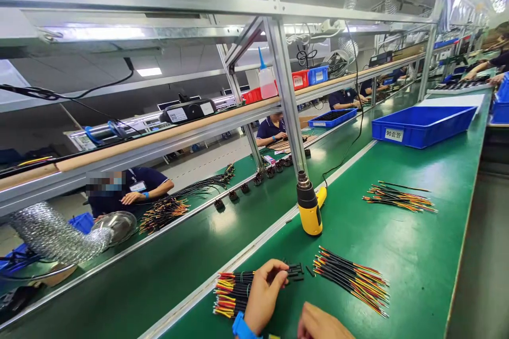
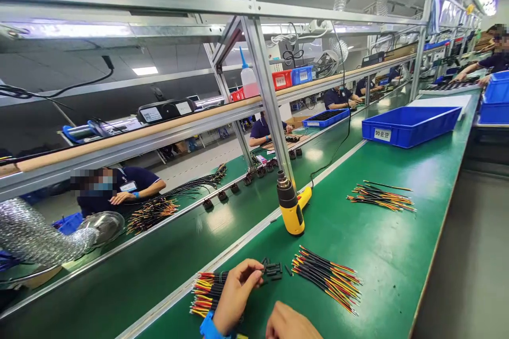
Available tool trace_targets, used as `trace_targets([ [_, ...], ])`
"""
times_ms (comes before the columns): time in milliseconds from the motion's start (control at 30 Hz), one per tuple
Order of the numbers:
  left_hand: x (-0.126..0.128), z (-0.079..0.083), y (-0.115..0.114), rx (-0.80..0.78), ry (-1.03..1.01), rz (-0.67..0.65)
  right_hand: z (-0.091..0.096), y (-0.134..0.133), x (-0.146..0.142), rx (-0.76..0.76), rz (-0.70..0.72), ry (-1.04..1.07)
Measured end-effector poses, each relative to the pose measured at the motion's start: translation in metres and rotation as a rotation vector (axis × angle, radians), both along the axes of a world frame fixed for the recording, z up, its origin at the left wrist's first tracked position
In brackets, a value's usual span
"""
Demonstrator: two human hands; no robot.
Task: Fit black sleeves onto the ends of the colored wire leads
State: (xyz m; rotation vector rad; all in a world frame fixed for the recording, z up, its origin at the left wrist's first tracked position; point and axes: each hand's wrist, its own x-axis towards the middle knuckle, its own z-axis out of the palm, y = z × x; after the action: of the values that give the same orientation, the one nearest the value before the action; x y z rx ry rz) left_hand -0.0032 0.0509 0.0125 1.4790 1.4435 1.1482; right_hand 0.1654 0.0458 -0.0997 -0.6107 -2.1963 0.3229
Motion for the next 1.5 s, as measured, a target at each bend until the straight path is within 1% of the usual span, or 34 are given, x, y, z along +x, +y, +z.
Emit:
trace_targets([
  [67, -0.006, 0.006, -0.001, -0.01, -0.123, -0.013, 0.023, 0.003, 0.013, -0.157, -0.071, 0.15],
  [100, -0.007, 0.008, -0.002, -0.013, -0.176, -0.023, 0.034, 0.003, 0.018, -0.219, -0.106, 0.236],
  [133, -0.008, 0.009, -0.002, -0.018, -0.222, -0.035, 0.044, 0.004, 0.023, -0.25, -0.132, 0.314],
  [200, -0.008, 0.011, -0.002, -0.029, -0.295, -0.062, 0.06, 0.004, 0.028, -0.234, -0.167, 0.418],
  [300, -0.005, 0.011, -0.003, -0.041, -0.354, -0.085, 0.071, 0.004, 0.03, -0.194, -0.192, 0.469],
  [400, -0.003, 0.012, -0.005, -0.044, -0.362, -0.091, 0.071, 0.004, 0.03, -0.184, -0.205, 0.442],
  [533, -0.003, 0.017, -0.007, -0.036, -0.309, -0.107, 0.068, 0.006, 0.032, -0.138, -0.253, 0.358],
  [700, -0.006, 0.02, -0.008, -0.047, -0.234, -0.107, 0.065, 0.009, 0.038, 0.054, -0.36, 0.246],
  [800, -0.005, 0.019, -0.008, -0.062, -0.216, -0.106, 0.065, 0.008, 0.04, 0.116, -0.389, 0.22],
  [867, -0.003, 0.019, -0.008, -0.061, -0.207, -0.102, 0.064, 0.007, 0.041, 0.122, -0.38, 0.22],
  [1033, 0.0, 0.025, -0.011, -0.017, -0.137, -0.05, 0.064, 0.008, 0.041, 0.145, -0.258, 0.245],
  [1167, 0.001, 0.031, -0.015, -0.011, -0.061, -0.054, 0.063, 0.008, 0.043, 0.156, -0.254, 0.227],
  [1233, 0.003, 0.032, -0.017, 0.007, -0.013, -0.072, 0.064, 0.007, 0.043, 0.136, -0.206, 0.239],
  [1333, 0.008, 0.03, -0.02, 0.082, 0.085, -0.108, 0.066, 0.004, 0.041, 0.021, -0.134, 0.322],
  [1433, 0.016, 0.023, -0.024, 0.157, 0.19, -0.178, 0.068, 0.002, 0.036, -0.083, -0.123, 0.373],
  [1500, 0.02, 0.017, -0.025, 0.179, 0.235, -0.206, 0.066, 0.001, 0.033, -0.154, -0.107, 0.388],
])
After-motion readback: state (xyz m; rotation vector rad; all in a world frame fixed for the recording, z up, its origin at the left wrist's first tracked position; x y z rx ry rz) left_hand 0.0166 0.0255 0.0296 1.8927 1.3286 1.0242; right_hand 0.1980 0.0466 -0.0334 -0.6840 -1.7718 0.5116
